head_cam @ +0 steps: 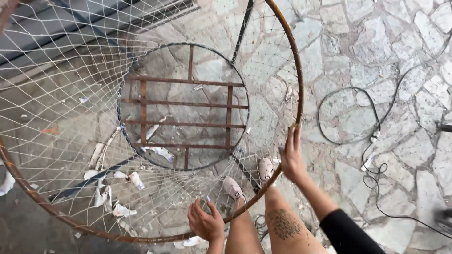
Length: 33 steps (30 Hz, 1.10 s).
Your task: Sanding a circular metal frame using wet sandpaper to smooth the surface.
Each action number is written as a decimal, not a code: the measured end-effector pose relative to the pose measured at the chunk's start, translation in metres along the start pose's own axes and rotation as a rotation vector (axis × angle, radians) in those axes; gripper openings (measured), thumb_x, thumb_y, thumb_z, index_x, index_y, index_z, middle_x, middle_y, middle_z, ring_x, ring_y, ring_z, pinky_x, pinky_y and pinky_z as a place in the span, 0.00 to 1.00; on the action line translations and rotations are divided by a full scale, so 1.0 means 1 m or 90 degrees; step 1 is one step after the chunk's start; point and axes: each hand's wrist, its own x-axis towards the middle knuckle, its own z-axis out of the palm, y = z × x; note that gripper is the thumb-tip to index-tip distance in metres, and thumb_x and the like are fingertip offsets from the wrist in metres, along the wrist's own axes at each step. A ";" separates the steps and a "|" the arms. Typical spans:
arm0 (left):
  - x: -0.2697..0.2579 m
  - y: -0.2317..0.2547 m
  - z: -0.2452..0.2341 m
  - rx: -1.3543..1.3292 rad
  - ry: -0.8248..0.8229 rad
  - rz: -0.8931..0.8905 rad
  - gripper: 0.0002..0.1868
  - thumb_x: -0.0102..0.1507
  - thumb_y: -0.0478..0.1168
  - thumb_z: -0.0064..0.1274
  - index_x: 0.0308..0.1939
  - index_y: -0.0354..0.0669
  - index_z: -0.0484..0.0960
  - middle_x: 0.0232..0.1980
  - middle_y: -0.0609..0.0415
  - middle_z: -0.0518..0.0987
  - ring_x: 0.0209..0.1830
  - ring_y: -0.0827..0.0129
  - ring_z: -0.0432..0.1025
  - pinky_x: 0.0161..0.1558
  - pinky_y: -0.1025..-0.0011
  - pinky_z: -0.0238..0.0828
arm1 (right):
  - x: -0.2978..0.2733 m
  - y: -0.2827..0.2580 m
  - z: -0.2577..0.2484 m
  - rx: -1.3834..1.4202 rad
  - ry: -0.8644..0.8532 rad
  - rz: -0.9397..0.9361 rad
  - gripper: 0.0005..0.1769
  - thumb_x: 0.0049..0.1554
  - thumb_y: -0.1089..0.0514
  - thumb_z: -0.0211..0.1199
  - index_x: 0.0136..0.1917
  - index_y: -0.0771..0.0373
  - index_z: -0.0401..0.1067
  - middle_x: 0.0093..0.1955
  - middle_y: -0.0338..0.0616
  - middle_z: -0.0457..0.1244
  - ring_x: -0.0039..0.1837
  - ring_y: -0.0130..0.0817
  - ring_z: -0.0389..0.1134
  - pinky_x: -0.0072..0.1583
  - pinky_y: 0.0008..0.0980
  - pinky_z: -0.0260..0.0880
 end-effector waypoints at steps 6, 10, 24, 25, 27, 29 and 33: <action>-0.001 0.002 0.003 0.003 0.055 0.049 0.25 0.69 0.59 0.39 0.57 0.49 0.81 0.60 0.53 0.82 0.67 0.57 0.71 0.59 0.55 0.67 | 0.108 -0.004 -0.029 -0.082 -0.050 0.033 0.39 0.70 0.59 0.42 0.83 0.71 0.24 0.85 0.41 0.11 0.85 0.49 0.17 0.78 0.69 0.35; 0.004 -0.001 0.003 -0.003 -0.001 0.013 0.26 0.68 0.59 0.38 0.60 0.51 0.79 0.63 0.53 0.80 0.68 0.57 0.69 0.62 0.54 0.65 | 0.250 0.017 -0.050 -0.114 -0.083 -0.135 0.38 0.74 0.56 0.43 0.84 0.69 0.25 0.85 0.43 0.12 0.85 0.59 0.20 0.78 0.68 0.41; 0.013 0.004 -0.001 -0.034 0.013 -0.035 0.32 0.61 0.60 0.53 0.61 0.43 0.77 0.65 0.42 0.77 0.67 0.50 0.68 0.55 0.52 0.71 | 0.117 0.005 -0.047 -0.027 -0.221 -0.048 0.26 0.68 0.55 0.43 0.72 0.76 0.56 0.85 0.53 0.37 0.82 0.66 0.35 0.73 0.77 0.45; 0.011 0.011 -0.008 -0.031 0.075 -0.008 0.29 0.61 0.55 0.58 0.60 0.42 0.80 0.62 0.43 0.79 0.66 0.51 0.70 0.51 0.54 0.73 | 0.139 0.006 -0.055 -0.045 -0.222 -0.043 0.27 0.69 0.57 0.40 0.76 0.76 0.50 0.84 0.56 0.40 0.80 0.69 0.40 0.70 0.73 0.54; 0.012 0.013 -0.013 -0.015 0.126 0.014 0.26 0.60 0.50 0.63 0.58 0.41 0.83 0.59 0.44 0.81 0.65 0.53 0.72 0.47 0.56 0.76 | 0.193 0.012 -0.061 -0.064 -0.238 -0.033 0.29 0.69 0.59 0.37 0.79 0.75 0.44 0.82 0.59 0.44 0.77 0.72 0.45 0.67 0.69 0.64; 0.009 -0.002 -0.013 -0.033 0.053 0.007 0.29 0.58 0.44 0.63 0.61 0.35 0.78 0.61 0.37 0.77 0.67 0.45 0.67 0.62 0.53 0.67 | 0.241 0.032 -0.060 -0.122 -0.075 -0.398 0.17 0.67 0.62 0.50 0.61 0.81 0.63 0.81 0.68 0.45 0.80 0.81 0.33 0.78 0.70 0.37; 0.010 -0.016 -0.011 -0.020 0.067 0.009 0.30 0.60 0.50 0.63 0.62 0.37 0.79 0.62 0.41 0.78 0.67 0.46 0.67 0.60 0.52 0.68 | 0.154 -0.005 -0.066 -0.076 -0.100 -0.253 0.31 0.69 0.61 0.46 0.78 0.81 0.45 0.83 0.68 0.40 0.82 0.67 0.22 0.77 0.72 0.39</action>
